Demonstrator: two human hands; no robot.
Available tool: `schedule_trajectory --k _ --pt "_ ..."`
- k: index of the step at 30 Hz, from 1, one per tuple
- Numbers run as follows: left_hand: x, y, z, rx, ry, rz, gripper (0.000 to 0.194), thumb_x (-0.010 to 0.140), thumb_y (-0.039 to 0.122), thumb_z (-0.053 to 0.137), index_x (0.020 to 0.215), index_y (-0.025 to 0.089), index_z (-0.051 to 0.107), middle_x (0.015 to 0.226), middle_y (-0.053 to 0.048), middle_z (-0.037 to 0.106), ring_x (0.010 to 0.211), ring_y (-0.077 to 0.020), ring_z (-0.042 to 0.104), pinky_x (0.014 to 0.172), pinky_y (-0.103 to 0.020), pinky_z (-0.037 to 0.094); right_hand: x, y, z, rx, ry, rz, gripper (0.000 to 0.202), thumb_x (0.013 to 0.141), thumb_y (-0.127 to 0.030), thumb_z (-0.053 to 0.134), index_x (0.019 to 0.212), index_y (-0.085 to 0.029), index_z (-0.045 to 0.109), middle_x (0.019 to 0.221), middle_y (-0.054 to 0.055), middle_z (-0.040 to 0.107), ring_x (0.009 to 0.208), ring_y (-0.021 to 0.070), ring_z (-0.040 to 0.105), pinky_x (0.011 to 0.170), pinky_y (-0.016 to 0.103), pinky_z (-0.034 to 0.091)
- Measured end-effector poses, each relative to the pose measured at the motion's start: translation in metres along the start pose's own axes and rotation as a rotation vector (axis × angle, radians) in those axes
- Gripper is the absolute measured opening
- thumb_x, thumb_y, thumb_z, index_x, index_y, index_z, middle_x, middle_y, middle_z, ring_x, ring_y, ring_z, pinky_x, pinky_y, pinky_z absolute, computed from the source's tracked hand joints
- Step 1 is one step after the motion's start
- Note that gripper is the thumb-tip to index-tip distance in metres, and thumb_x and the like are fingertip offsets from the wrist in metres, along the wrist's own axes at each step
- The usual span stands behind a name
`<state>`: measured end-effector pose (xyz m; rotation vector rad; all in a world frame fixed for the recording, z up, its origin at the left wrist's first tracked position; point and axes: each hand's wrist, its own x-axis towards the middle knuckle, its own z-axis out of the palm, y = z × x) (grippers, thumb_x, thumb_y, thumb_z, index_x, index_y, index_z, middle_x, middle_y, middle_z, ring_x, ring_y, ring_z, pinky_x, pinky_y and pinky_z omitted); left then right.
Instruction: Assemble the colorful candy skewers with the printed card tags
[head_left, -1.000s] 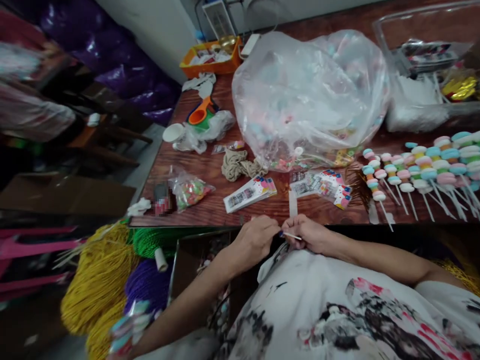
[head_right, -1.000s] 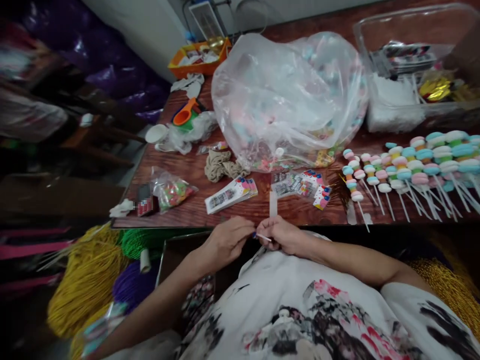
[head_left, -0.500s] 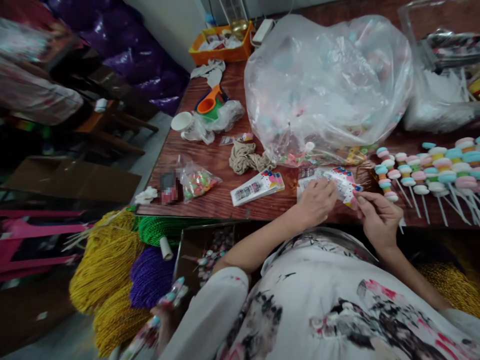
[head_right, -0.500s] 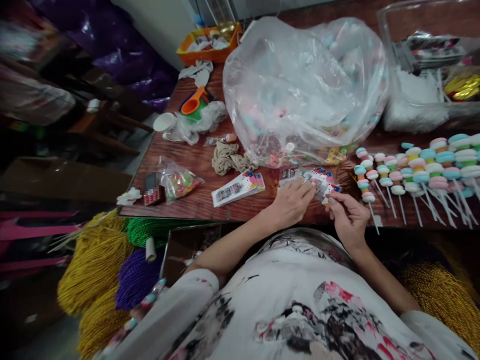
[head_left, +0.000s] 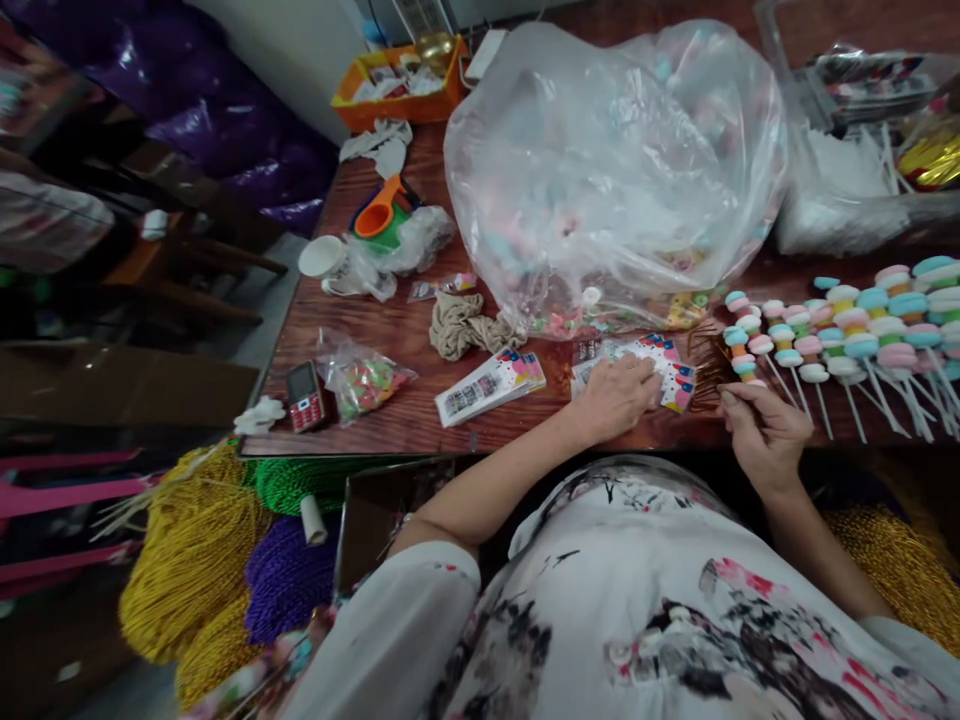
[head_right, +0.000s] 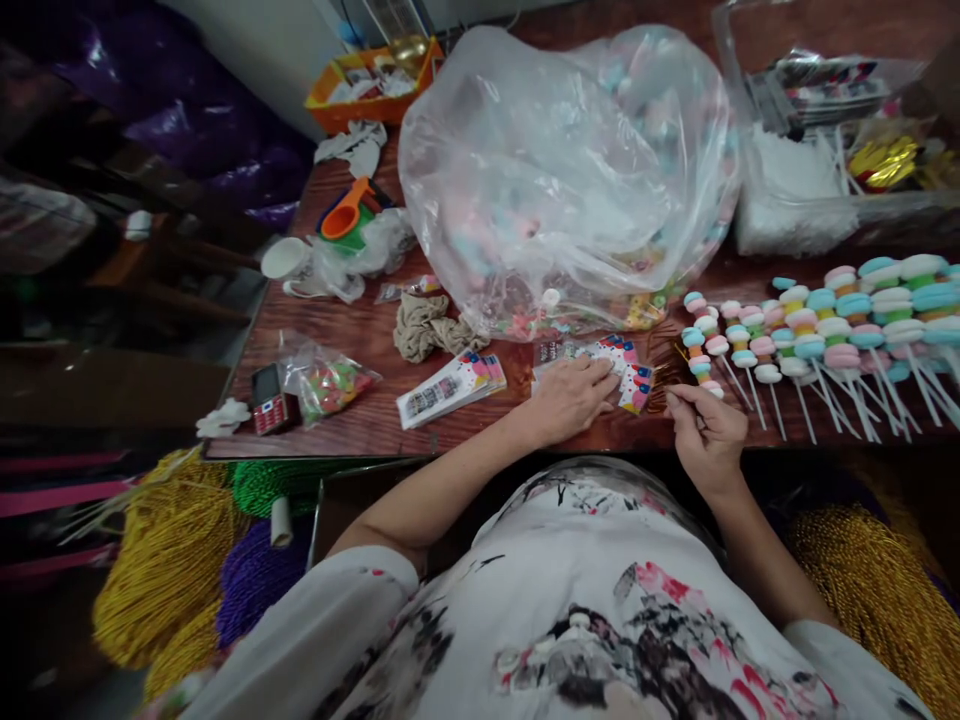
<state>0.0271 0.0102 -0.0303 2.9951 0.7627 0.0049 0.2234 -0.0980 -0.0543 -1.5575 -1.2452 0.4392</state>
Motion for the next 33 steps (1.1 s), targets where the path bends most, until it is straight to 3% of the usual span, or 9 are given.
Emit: schedule_trajectory --k 3,6,11,14,18,22,26,30,33 --pt "0.003 -0.009 0.012 0.01 0.007 0.009 0.026 0.096 0.02 0.037 0.107 0.016 0.06 0.105 -0.011 0.062 0.098 -0.0236 0.054 0.073 -0.035 0.039 0.003 0.005 0.0 -0.075 -0.01 -0.077 0.016 0.085 -0.023 0.062 0.097 -0.021 0.072 0.075 0.002 0.07 0.063 0.0148 0.062 0.063 0.03 0.051" --pt "0.006 -0.021 0.024 -0.021 0.081 -0.122 0.025 0.094 0.018 0.038 0.1 0.014 0.062 0.093 -0.011 0.064 0.089 -0.0214 0.057 0.071 -0.034 0.04 0.008 0.005 0.003 -0.129 -0.018 -0.129 0.015 0.086 -0.024 0.06 0.096 -0.021 0.071 0.08 0.004 0.071 0.071 0.0169 0.065 0.068 0.031 0.052" --pt "0.004 -0.028 0.03 -0.124 0.259 -0.309 0.022 0.093 0.018 0.042 0.103 0.017 0.062 0.096 -0.007 0.068 0.09 -0.0183 0.061 0.077 -0.03 0.046 0.036 -0.013 0.031 -0.126 -0.232 -0.034 0.028 0.087 -0.035 0.057 0.108 -0.019 0.067 0.089 0.006 0.071 0.072 0.0174 0.064 0.062 0.029 0.049" --pt "-0.002 -0.021 0.028 -0.147 0.295 -0.295 0.027 0.093 0.022 0.046 0.116 0.017 0.059 0.102 -0.007 0.069 0.096 -0.0193 0.061 0.081 -0.031 0.048 0.054 -0.027 0.056 -0.093 -0.267 -0.092 0.019 0.087 -0.035 0.057 0.084 -0.019 0.068 0.077 0.004 0.069 0.067 0.0158 0.06 0.063 0.028 0.046" --pt "-0.009 -0.013 0.026 -0.129 0.295 -0.299 0.044 0.088 0.031 0.055 0.129 0.016 0.051 0.106 -0.009 0.069 0.094 -0.022 0.062 0.077 -0.032 0.048 0.062 -0.043 0.073 -0.057 -0.173 -0.089 0.028 0.086 -0.031 0.056 0.061 -0.019 0.057 0.055 -0.002 0.054 0.054 0.0111 0.047 0.056 0.026 0.036" --pt "-0.009 -0.019 0.025 -0.105 0.332 -0.331 0.02 0.09 0.016 0.048 0.101 0.019 0.065 0.089 -0.006 0.069 0.082 -0.0182 0.06 0.073 -0.03 0.044 0.051 -0.041 0.063 0.046 -0.155 0.04 0.031 0.087 -0.037 0.057 0.062 -0.019 0.057 0.053 -0.004 0.048 0.052 0.0092 0.042 0.052 0.024 0.034" --pt "-0.003 -0.023 0.022 -0.036 0.338 -0.285 0.015 0.088 0.02 0.052 0.088 0.019 0.067 0.086 -0.008 0.066 0.09 -0.0228 0.057 0.077 -0.036 0.042 0.035 -0.022 0.04 0.142 -0.056 0.204 0.022 0.086 -0.039 0.06 0.081 -0.019 0.065 0.062 -0.003 0.057 0.054 0.01 0.049 0.051 0.023 0.04" --pt "0.001 -0.012 0.021 -0.044 0.171 -0.253 0.017 0.087 0.013 0.05 0.09 0.016 0.067 0.089 -0.01 0.064 0.092 -0.0239 0.056 0.075 -0.036 0.042 0.025 -0.006 0.031 0.035 -0.05 0.138 0.016 0.083 -0.034 0.063 0.088 -0.019 0.067 0.075 0.001 0.066 0.063 0.0128 0.058 0.06 0.026 0.048" --pt "0.0 -0.004 0.021 -0.073 0.128 -0.309 0.021 0.089 0.014 0.048 0.101 0.017 0.065 0.092 -0.011 0.064 0.091 -0.0234 0.056 0.072 -0.034 0.043 0.019 -0.001 0.036 0.001 -0.08 0.065 0.013 0.084 -0.031 0.062 0.088 -0.02 0.067 0.081 0.002 0.068 0.07 0.0148 0.062 0.067 0.029 0.052"
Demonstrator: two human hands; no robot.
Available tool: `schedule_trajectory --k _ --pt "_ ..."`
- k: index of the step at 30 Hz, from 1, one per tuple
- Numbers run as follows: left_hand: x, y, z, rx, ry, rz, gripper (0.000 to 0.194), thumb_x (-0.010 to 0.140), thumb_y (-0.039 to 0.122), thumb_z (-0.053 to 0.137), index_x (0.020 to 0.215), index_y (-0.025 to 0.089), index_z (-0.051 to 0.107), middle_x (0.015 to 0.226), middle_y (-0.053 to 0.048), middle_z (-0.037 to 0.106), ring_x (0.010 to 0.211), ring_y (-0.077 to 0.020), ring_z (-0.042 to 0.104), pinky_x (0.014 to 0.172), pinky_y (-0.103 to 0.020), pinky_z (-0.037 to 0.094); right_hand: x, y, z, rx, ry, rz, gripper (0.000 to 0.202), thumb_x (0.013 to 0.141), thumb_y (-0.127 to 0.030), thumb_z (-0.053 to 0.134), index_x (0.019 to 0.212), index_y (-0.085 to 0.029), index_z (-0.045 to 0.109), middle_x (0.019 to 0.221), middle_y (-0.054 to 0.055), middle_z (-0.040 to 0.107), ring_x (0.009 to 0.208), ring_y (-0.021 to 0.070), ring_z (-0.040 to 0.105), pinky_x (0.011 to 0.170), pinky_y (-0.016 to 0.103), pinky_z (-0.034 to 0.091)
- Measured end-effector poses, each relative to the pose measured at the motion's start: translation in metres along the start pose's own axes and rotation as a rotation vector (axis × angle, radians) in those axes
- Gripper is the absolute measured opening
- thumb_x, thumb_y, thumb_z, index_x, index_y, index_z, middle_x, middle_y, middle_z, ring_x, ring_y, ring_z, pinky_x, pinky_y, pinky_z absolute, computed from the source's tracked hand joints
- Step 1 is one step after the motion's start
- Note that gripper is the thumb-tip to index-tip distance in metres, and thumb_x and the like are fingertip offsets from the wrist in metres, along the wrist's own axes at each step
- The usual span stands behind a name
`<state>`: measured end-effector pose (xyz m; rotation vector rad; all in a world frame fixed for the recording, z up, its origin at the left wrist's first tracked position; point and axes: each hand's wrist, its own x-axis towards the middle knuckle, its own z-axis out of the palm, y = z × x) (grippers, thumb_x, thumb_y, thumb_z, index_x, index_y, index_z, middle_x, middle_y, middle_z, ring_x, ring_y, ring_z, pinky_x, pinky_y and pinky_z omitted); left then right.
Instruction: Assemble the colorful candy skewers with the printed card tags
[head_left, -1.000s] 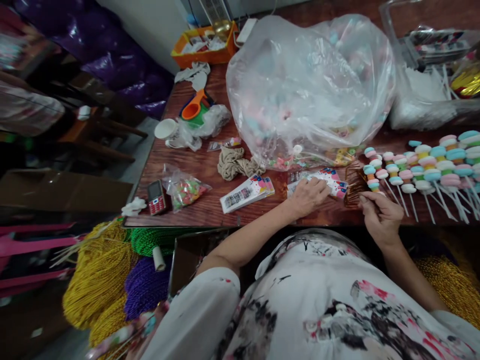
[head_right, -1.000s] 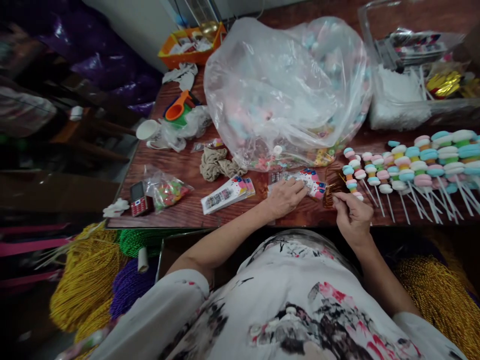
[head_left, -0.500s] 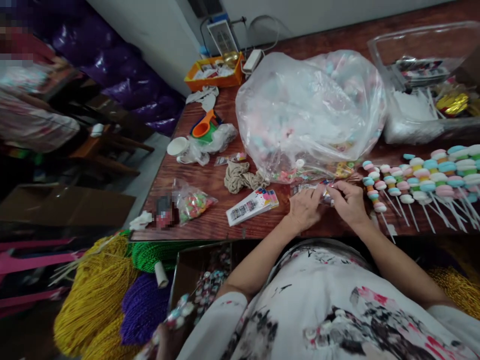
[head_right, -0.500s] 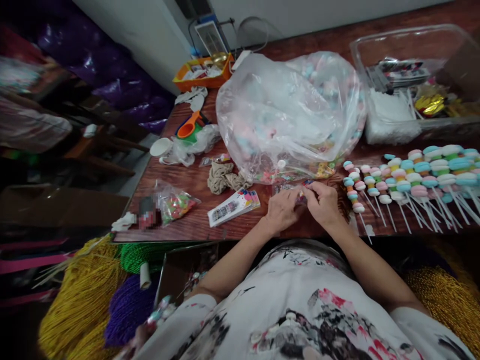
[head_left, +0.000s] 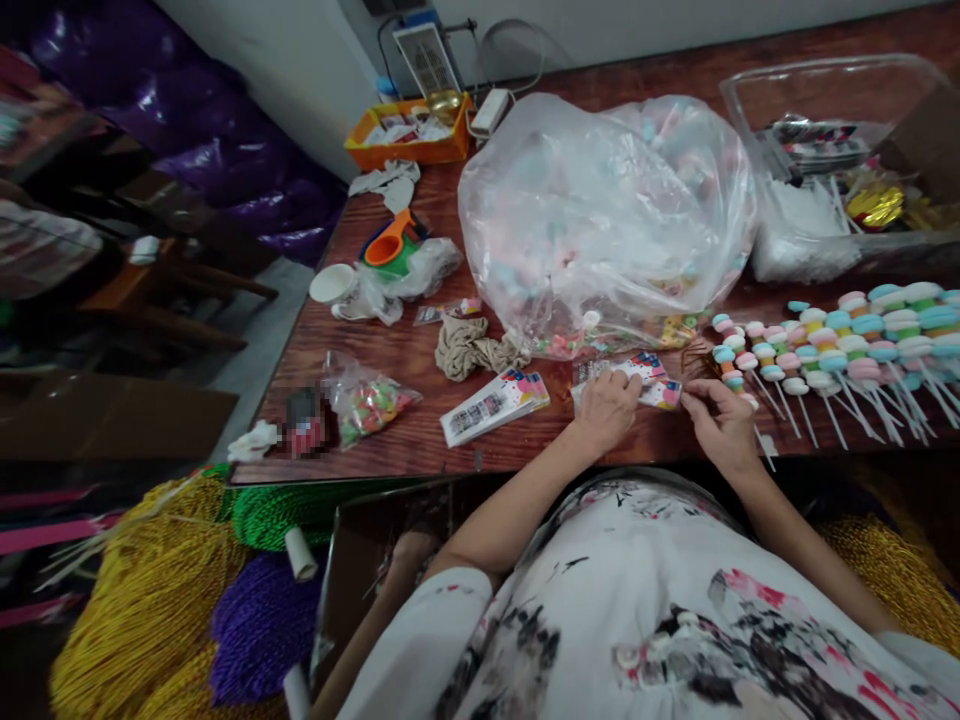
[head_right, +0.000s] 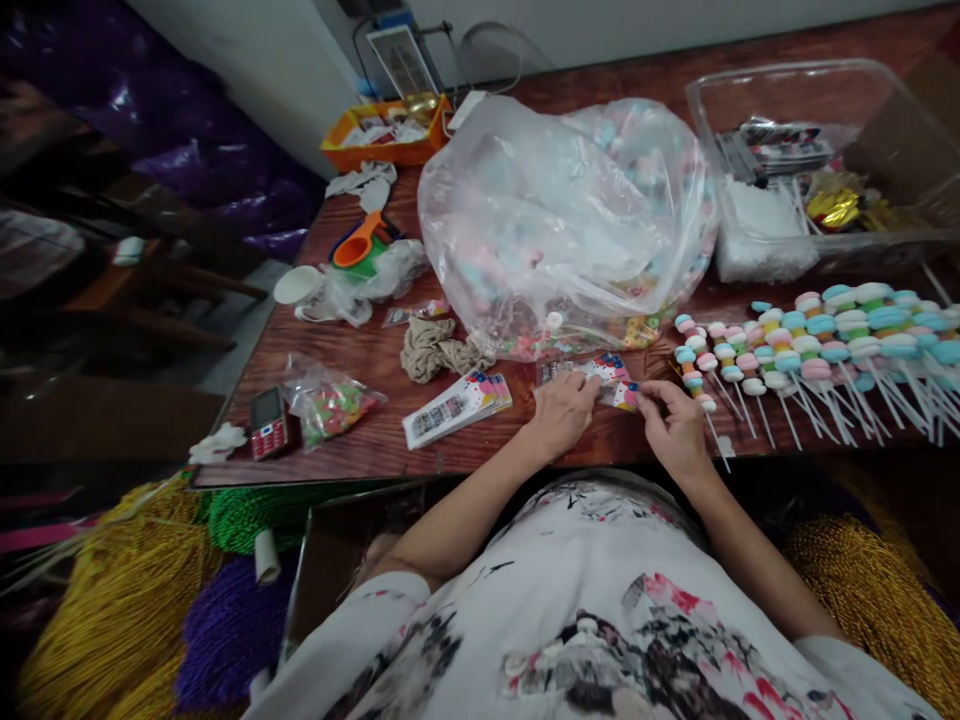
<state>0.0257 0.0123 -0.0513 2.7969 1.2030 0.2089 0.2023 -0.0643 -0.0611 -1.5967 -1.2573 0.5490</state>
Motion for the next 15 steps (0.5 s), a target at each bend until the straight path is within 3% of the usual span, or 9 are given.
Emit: schedule_trajectory --k 8,11,15 --pt "0.008 -0.016 0.009 -0.453 0.195 -0.183 0.012 0.085 0.022 0.063 0.078 0.02 0.071 0.08 -0.002 0.066 0.083 -0.0161 0.058 0.08 -0.03 0.046 -0.005 0.002 0.007 -0.02 -0.006 -0.078 0.021 0.087 -0.027 0.059 0.106 -0.022 0.064 0.092 0.004 0.069 0.08 0.0177 0.065 0.073 0.033 0.054" --pt "0.004 -0.022 0.014 -0.498 0.194 -0.092 0.011 0.086 0.026 0.064 0.083 0.02 0.073 0.081 -0.003 0.067 0.081 -0.0151 0.06 0.077 -0.028 0.047 0.0 -0.001 0.011 -0.107 -0.049 -0.165 0.028 0.087 -0.022 0.057 0.114 -0.023 0.062 0.094 0.006 0.068 0.082 0.0186 0.065 0.075 0.034 0.054" --pt "-0.005 -0.029 0.018 -0.545 0.205 0.037 0.016 0.088 0.023 0.061 0.097 0.02 0.074 0.092 -0.006 0.07 0.085 -0.0152 0.064 0.079 -0.028 0.05 0.011 -0.01 0.025 -0.232 -0.104 -0.361 0.021 0.088 -0.014 0.049 0.096 -0.021 0.067 0.088 0.007 0.067 0.08 0.0195 0.064 0.074 0.033 0.053"
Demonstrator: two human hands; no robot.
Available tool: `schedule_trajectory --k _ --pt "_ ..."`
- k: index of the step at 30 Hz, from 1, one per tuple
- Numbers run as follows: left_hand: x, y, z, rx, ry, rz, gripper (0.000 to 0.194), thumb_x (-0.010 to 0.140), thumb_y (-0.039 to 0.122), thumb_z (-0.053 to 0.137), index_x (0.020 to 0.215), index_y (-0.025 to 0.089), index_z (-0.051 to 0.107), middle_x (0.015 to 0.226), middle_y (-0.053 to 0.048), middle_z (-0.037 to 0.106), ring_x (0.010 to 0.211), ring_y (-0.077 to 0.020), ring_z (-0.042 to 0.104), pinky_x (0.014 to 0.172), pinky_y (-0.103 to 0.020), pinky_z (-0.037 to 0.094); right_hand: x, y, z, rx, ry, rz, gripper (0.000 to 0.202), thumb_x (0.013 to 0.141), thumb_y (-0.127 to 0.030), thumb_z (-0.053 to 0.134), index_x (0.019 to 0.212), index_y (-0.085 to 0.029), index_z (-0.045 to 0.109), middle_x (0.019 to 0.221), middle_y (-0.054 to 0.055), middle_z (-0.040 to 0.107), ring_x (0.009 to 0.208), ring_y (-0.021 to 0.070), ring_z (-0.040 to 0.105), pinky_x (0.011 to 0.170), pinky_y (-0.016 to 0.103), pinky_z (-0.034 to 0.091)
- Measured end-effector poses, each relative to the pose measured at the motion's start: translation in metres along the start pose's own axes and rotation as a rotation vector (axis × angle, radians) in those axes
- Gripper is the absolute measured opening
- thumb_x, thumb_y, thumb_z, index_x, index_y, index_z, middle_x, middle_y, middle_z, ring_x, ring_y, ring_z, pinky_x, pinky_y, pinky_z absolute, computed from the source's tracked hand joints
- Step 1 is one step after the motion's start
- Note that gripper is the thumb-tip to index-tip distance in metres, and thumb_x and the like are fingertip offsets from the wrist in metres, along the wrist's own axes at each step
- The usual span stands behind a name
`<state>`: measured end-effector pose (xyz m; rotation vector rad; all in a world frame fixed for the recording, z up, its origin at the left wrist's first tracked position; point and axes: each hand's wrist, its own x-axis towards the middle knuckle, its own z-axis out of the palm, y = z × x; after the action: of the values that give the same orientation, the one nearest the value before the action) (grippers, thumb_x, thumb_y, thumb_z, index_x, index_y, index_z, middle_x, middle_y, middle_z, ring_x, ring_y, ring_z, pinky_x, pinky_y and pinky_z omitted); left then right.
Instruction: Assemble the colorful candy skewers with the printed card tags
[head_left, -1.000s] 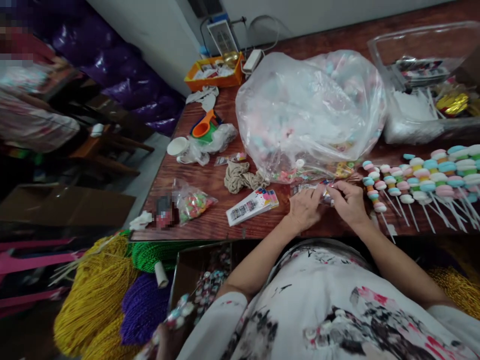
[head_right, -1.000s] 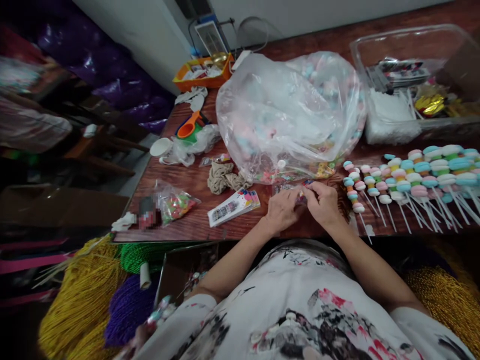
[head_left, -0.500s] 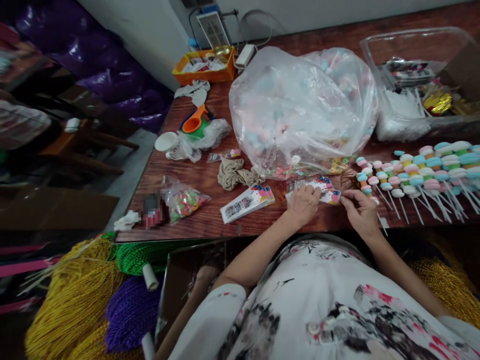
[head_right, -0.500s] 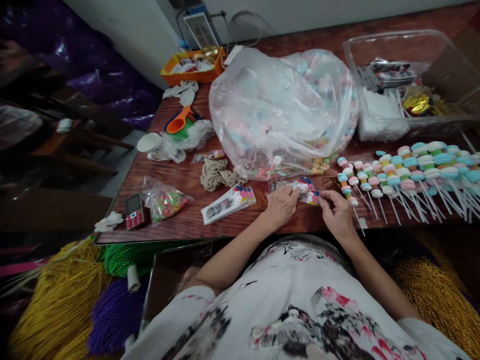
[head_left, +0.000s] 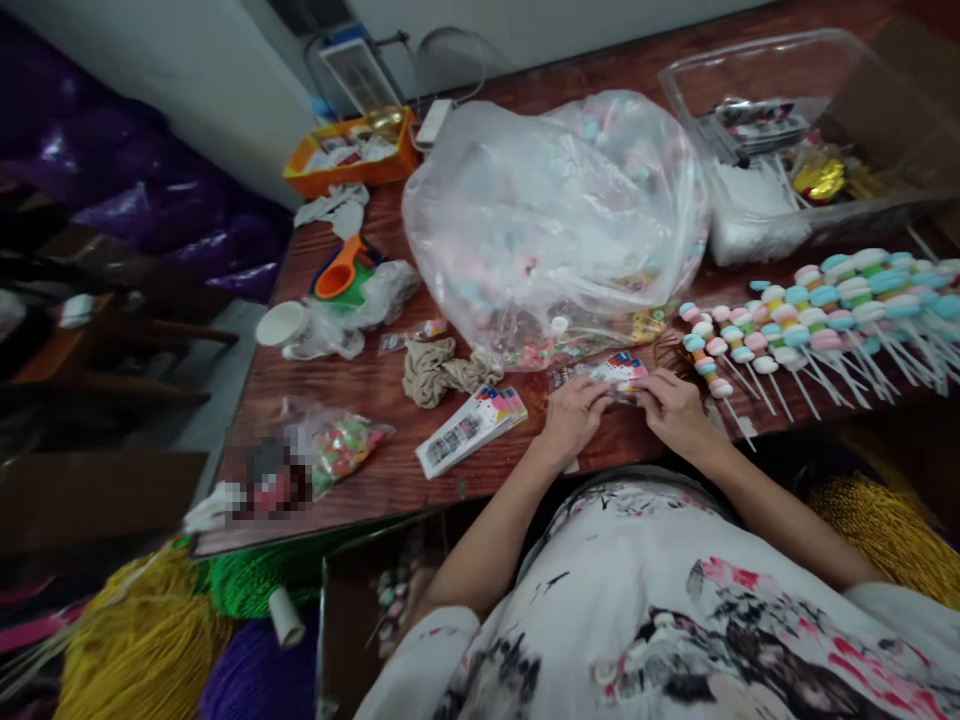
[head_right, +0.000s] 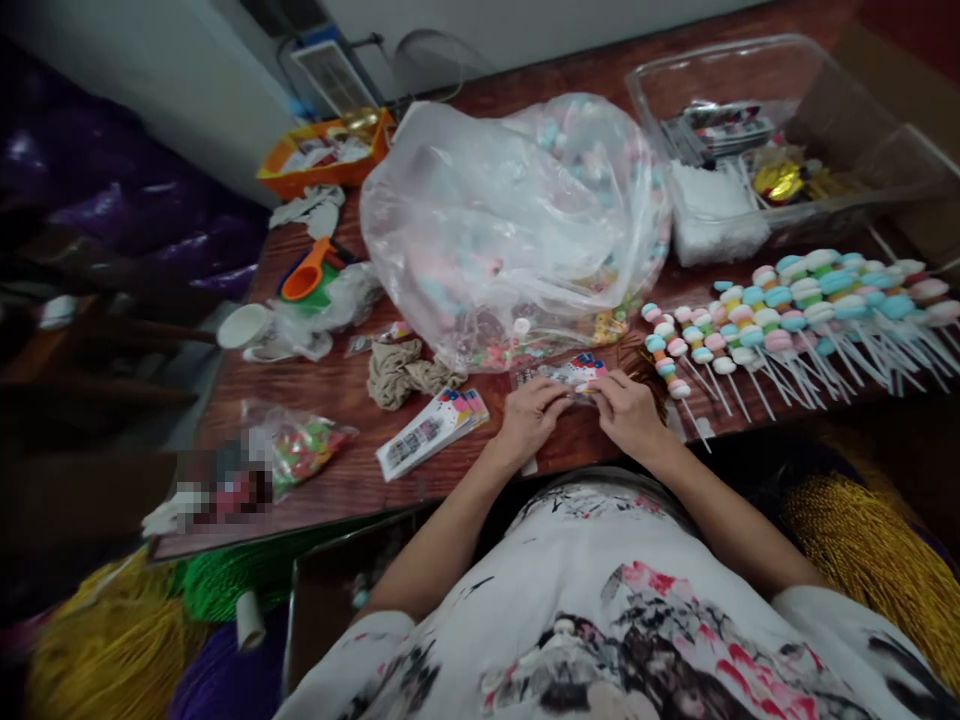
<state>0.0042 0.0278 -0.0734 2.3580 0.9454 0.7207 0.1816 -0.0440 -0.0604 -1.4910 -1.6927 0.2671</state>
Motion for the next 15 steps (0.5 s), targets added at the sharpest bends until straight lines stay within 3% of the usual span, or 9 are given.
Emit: schedule_trajectory --k 3,5,7,9,11,13,15 --pt "0.0 -0.006 -0.004 -0.068 0.03 -0.015 0.015 0.088 0.02 0.06 0.089 0.019 0.074 0.086 -0.005 0.07 0.08 -0.014 0.064 0.074 -0.026 0.05 0.004 -0.001 -0.011 -0.007 0.06 -0.048 0.026 0.088 -0.011 0.047 0.101 -0.021 0.066 0.089 0.007 0.067 0.082 0.018 0.064 0.073 0.03 0.053" --pt "0.004 -0.008 -0.007 -0.157 0.049 -0.073 0.014 0.086 0.019 0.061 0.082 0.019 0.074 0.079 -0.003 0.07 0.073 -0.0119 0.063 0.07 -0.024 0.049 -0.003 0.003 -0.036 -0.066 0.106 -0.101 0.033 0.087 -0.01 0.047 0.111 -0.022 0.065 0.097 0.007 0.068 0.088 0.0176 0.064 0.076 0.03 0.052" --pt "0.01 -0.009 -0.011 -0.235 0.051 -0.143 0.012 0.083 0.019 0.064 0.076 0.019 0.073 0.073 0.0 0.069 0.068 -0.0106 0.061 0.067 -0.023 0.047 -0.016 0.012 -0.071 -0.233 0.092 -0.149 0.034 0.084 -0.009 0.05 0.107 -0.026 0.069 0.099 0.006 0.069 0.088 0.0178 0.063 0.077 0.031 0.051" --pt "0.015 -0.01 -0.014 -0.296 0.028 -0.218 0.01 0.079 0.023 0.068 0.072 0.018 0.072 0.068 0.001 0.068 0.064 -0.01 0.059 0.064 -0.022 0.046 -0.029 0.025 -0.106 -0.427 -0.051 -0.165 0.032 0.081 -0.011 0.055 0.1 -0.031 0.072 0.099 0.003 0.071 0.085 0.0184 0.061 0.074 0.032 0.047" --pt "0.019 -0.011 -0.017 -0.357 -0.011 -0.296 0.009 0.074 0.024 0.071 0.07 0.016 0.072 0.065 0.001 0.067 0.061 -0.0096 0.058 0.061 -0.022 0.045 -0.038 0.04 -0.131 -0.563 -0.298 -0.192 0.031 0.081 -0.012 0.059 0.101 -0.032 0.073 0.104 0.003 0.072 0.086 0.0189 0.059 0.073 0.033 0.043" --pt "0.023 -0.012 -0.02 -0.419 -0.05 -0.353 0.009 0.071 0.024 0.073 0.071 0.015 0.073 0.065 0.001 0.068 0.06 -0.0093 0.057 0.06 -0.021 0.044 -0.042 0.053 -0.144 -0.621 -0.491 -0.293 0.031 0.082 -0.012 0.06 0.102 -0.032 0.072 0.109 0.004 0.071 0.089 0.0196 0.059 0.071 0.033 0.042" --pt "0.024 -0.014 -0.021 -0.464 -0.073 -0.372 0.008 0.069 0.022 0.074 0.073 0.014 0.075 0.067 0.0 0.069 0.061 -0.0094 0.058 0.061 -0.021 0.044 -0.041 0.066 -0.149 -0.594 -0.556 -0.408 0.028 0.082 -0.013 0.06 0.099 -0.032 0.072 0.108 0.005 0.072 0.087 0.0202 0.06 0.069 0.035 0.042"
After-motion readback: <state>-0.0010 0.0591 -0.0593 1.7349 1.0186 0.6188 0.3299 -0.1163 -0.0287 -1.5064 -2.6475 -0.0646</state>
